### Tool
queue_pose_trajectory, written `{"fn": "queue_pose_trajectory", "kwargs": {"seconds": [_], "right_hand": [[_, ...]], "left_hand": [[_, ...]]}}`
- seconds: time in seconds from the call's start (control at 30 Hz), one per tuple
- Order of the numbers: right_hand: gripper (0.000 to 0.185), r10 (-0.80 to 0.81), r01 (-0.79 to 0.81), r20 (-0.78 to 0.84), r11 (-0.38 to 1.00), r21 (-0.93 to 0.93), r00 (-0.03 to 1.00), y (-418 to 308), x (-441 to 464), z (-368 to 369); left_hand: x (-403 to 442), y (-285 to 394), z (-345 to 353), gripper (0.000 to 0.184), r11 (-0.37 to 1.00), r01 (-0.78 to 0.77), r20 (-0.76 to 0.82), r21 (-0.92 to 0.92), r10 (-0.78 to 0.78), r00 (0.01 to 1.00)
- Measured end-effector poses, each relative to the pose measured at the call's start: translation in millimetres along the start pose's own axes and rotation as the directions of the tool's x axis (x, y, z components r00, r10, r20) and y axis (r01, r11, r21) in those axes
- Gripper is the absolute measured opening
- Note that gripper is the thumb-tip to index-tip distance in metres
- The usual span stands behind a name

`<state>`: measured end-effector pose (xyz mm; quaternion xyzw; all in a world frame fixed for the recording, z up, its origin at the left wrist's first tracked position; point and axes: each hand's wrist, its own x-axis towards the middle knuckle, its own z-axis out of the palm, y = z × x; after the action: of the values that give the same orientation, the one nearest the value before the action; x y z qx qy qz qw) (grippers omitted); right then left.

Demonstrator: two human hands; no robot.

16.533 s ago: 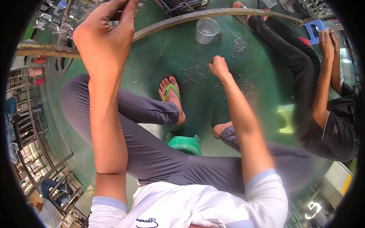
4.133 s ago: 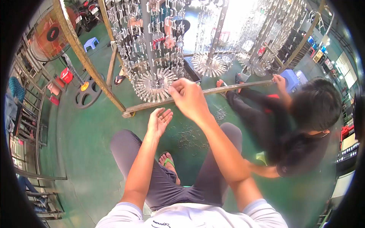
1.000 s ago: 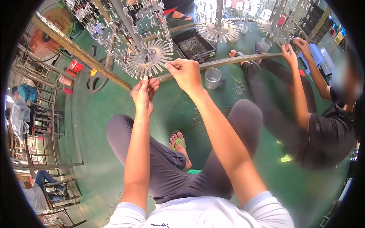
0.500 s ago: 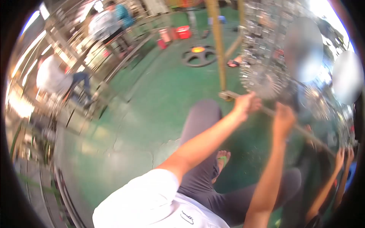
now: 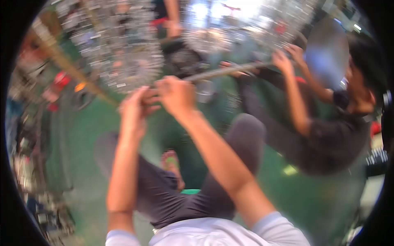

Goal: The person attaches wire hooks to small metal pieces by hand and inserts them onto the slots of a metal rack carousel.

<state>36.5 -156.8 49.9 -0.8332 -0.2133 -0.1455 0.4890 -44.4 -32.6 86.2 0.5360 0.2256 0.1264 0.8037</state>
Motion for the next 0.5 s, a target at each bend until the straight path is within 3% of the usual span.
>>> {"fn": "queue_pose_trajectory", "kwargs": {"seconds": [0.03,0.07,0.1,0.13,0.2,0.23,0.3,0.4,0.5], "right_hand": [[0.022,0.017,-0.016,0.009,0.994,-0.106,1.000,3,5,6],[0.019,-0.003,0.002,-0.014,0.998,-0.057,1.000,3,2,19],[0.017,0.002,-0.002,0.004,1.000,-0.006,1.000,-14,-1,29],[0.013,-0.070,0.071,-0.065,0.997,0.008,0.995,-26,-7,43],[0.012,-0.067,0.062,-0.115,0.997,-0.049,0.991,-21,-10,55],[0.011,-0.068,0.060,-0.133,0.996,-0.061,0.989,-22,-13,99],[0.017,-0.001,0.005,-0.080,0.999,0.045,0.997,-19,-10,90],[0.017,-0.020,0.034,-0.105,0.991,0.128,0.994,-15,-12,71],[0.020,-0.002,0.016,-0.070,0.982,0.187,0.998,-14,-6,66]], "left_hand": [[10,-1,1,0.034,0.898,-0.250,0.080,0.361,0.237,0.968],[19,1,-6,0.036,0.751,-0.397,0.172,0.528,0.363,0.916],[12,16,-14,0.039,0.519,-0.525,0.279,0.675,0.480,0.832],[3,30,-16,0.039,0.489,-0.510,0.299,0.708,0.447,0.843],[12,28,-26,0.039,0.401,-0.504,0.332,0.765,0.424,0.843],[39,16,-68,0.036,0.438,-0.476,0.284,0.763,0.434,0.855],[47,5,-64,0.037,0.587,-0.500,0.251,0.637,0.455,0.854],[37,8,-40,0.032,0.586,-0.446,0.223,0.676,0.415,0.882],[45,6,-39,0.026,0.525,-0.559,0.279,0.642,0.520,0.808]]}}
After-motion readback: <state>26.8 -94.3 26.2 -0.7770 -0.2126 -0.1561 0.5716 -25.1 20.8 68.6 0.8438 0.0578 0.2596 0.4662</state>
